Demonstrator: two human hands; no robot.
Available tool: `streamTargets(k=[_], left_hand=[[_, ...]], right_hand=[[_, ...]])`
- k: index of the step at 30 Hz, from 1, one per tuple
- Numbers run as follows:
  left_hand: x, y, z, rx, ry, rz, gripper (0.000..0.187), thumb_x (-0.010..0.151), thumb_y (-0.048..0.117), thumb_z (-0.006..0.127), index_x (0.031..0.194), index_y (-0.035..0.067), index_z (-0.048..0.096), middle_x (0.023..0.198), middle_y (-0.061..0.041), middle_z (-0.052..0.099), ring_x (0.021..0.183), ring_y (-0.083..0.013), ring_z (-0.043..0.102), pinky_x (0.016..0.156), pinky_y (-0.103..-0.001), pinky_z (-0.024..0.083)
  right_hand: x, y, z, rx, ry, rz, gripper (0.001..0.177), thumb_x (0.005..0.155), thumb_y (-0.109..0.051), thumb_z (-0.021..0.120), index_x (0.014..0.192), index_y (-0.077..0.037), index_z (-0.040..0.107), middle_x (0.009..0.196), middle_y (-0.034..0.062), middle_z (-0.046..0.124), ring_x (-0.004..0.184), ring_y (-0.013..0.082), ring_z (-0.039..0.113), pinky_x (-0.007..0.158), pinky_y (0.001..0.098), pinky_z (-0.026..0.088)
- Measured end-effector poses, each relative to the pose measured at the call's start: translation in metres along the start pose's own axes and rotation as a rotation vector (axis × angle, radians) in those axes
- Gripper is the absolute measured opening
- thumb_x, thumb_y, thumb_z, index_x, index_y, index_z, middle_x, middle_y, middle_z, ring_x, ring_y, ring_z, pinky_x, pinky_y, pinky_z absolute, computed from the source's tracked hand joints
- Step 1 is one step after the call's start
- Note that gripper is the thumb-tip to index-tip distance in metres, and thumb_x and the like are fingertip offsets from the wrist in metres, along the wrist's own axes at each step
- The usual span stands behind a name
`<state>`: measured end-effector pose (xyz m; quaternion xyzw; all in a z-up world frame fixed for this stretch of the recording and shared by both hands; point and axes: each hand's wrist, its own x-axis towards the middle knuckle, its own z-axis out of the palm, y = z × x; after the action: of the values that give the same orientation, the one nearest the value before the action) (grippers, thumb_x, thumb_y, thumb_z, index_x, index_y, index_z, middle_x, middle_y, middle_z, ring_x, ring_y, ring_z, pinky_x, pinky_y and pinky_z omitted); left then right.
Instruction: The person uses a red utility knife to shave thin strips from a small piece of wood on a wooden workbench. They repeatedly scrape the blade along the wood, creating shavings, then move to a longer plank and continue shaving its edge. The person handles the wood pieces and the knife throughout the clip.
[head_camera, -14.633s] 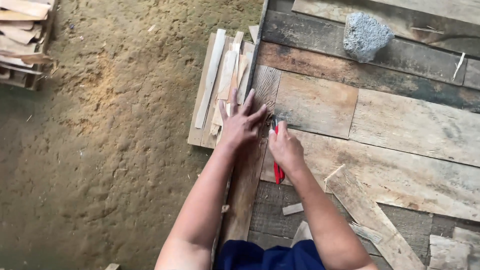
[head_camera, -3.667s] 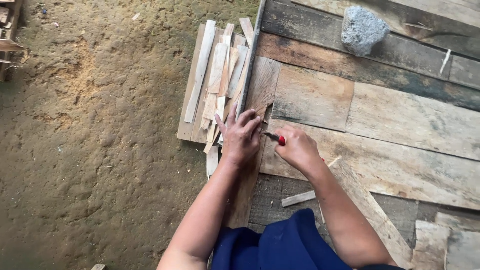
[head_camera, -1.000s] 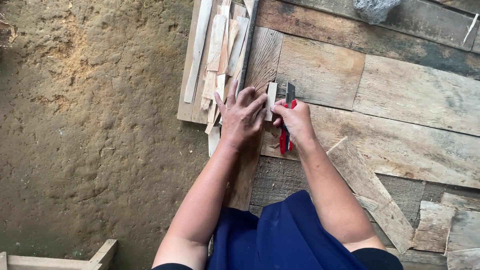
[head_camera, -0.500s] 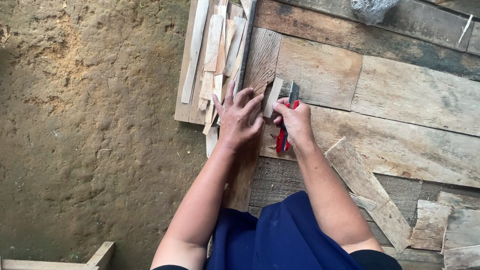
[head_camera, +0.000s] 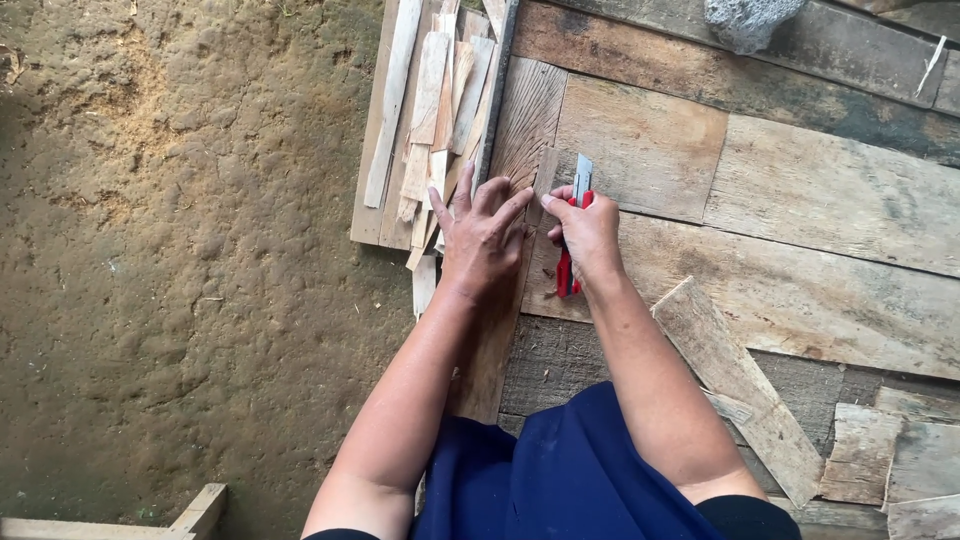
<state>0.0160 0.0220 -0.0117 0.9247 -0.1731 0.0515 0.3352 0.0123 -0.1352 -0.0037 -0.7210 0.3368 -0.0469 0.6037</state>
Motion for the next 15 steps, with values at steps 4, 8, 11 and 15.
streamTargets(k=[4, 8, 11, 15], left_hand=[[-0.001, 0.002, -0.001, 0.023, -0.023, -0.001, 0.058, 0.077, 0.025, 0.079, 0.13, 0.042, 0.063, 0.132, 0.003, 0.054, 0.149, -0.0358, 0.028, 0.108, -0.085, 0.015], [-0.001, 0.004, -0.006, 0.055, -0.023, 0.028, 0.049, 0.077, 0.023, 0.079, 0.121, 0.041, 0.068, 0.133, 0.002, 0.054, 0.15, -0.0365, 0.025, 0.109, -0.084, 0.014], [0.0, 0.007, -0.009, 0.06, -0.013, 0.05, 0.041, 0.076, 0.022, 0.079, 0.113, 0.038, 0.073, 0.134, 0.002, 0.055, 0.151, -0.0364, 0.024, 0.109, -0.084, 0.013], [0.0, 0.005, -0.007, 0.065, -0.018, 0.063, 0.038, 0.076, 0.023, 0.078, 0.11, 0.038, 0.075, 0.136, 0.004, 0.056, 0.15, -0.0377, 0.025, 0.109, -0.084, 0.011]], right_hand=[[0.005, 0.001, -0.004, -0.062, -0.013, -0.011, 0.018, 0.08, -0.016, 0.079, 0.089, -0.002, 0.072, 0.055, 0.0033, 0.059, 0.038, 0.011, 0.058, 0.036, 0.0238, 0.047], [0.015, 0.009, -0.004, -0.158, -0.043, -0.009, 0.016, 0.078, -0.018, 0.079, 0.086, -0.004, 0.074, 0.05, 0.0035, 0.058, 0.036, 0.0124, 0.058, 0.036, 0.0253, 0.047], [0.019, 0.009, -0.005, -0.226, -0.058, -0.01, 0.015, 0.078, -0.019, 0.079, 0.084, -0.006, 0.075, 0.047, 0.0043, 0.058, 0.035, 0.0133, 0.059, 0.036, 0.025, 0.047], [0.013, -0.004, -0.006, -0.338, -0.076, -0.02, 0.014, 0.076, -0.021, 0.078, 0.083, -0.009, 0.075, 0.049, 0.0039, 0.061, 0.038, 0.0132, 0.061, 0.04, 0.0239, 0.049]])
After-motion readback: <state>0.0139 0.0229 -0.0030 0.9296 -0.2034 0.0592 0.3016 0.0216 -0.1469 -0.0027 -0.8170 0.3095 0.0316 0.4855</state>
